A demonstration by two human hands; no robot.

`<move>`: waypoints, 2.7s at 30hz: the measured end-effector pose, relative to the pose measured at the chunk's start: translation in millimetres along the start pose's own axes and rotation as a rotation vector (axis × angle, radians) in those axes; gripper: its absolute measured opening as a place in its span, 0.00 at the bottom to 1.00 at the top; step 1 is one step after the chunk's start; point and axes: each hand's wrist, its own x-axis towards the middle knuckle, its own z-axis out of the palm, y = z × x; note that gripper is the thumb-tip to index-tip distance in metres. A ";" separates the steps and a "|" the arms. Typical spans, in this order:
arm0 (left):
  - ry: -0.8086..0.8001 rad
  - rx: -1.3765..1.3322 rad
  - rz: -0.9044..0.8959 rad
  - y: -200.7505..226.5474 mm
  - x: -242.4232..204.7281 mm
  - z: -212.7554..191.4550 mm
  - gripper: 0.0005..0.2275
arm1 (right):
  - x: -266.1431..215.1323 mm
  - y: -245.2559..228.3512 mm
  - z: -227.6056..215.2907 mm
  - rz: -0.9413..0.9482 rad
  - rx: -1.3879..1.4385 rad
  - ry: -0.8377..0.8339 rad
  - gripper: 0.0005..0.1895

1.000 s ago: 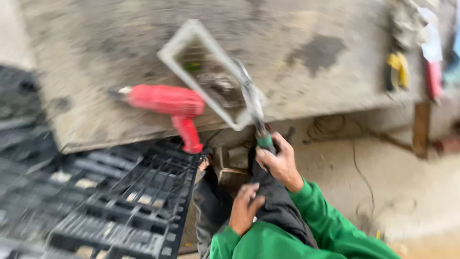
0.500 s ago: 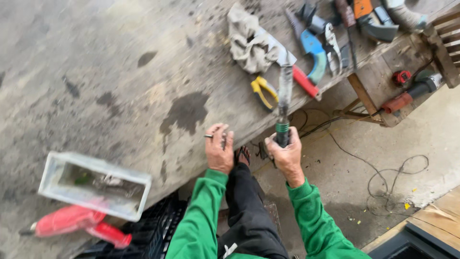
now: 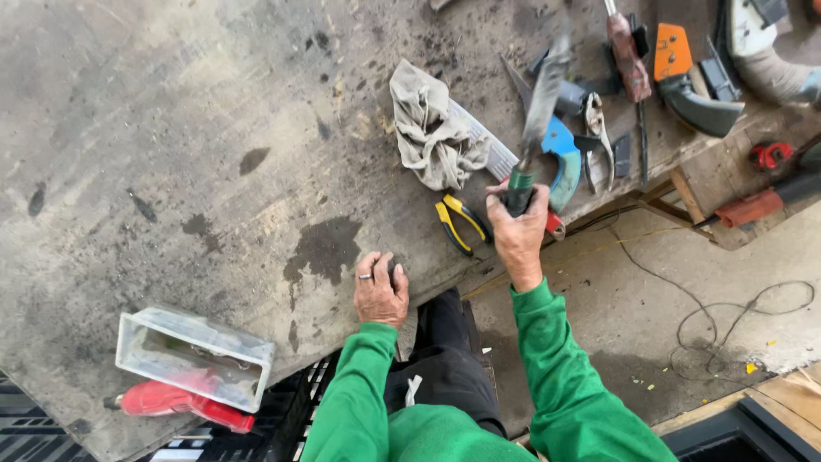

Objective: The person uses a soldering iron and a heat gun to melt and fuse plastic shards into gaps and cracks on a black plastic pallet while working on the ground.

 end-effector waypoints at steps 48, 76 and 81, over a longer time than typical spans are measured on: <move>-0.347 -0.011 0.175 -40.0 187.4 -27.4 0.06 | 30.5 -53.7 21.9 0.378 -0.148 -0.382 0.21; 0.251 -1.138 -1.060 -104.7 59.8 -87.2 0.09 | 13.5 -33.1 218.4 0.013 -0.683 -0.675 0.24; 0.258 -1.313 -1.092 -116.6 74.9 -72.0 0.11 | 26.2 -29.5 215.5 -0.072 -0.827 -0.686 0.25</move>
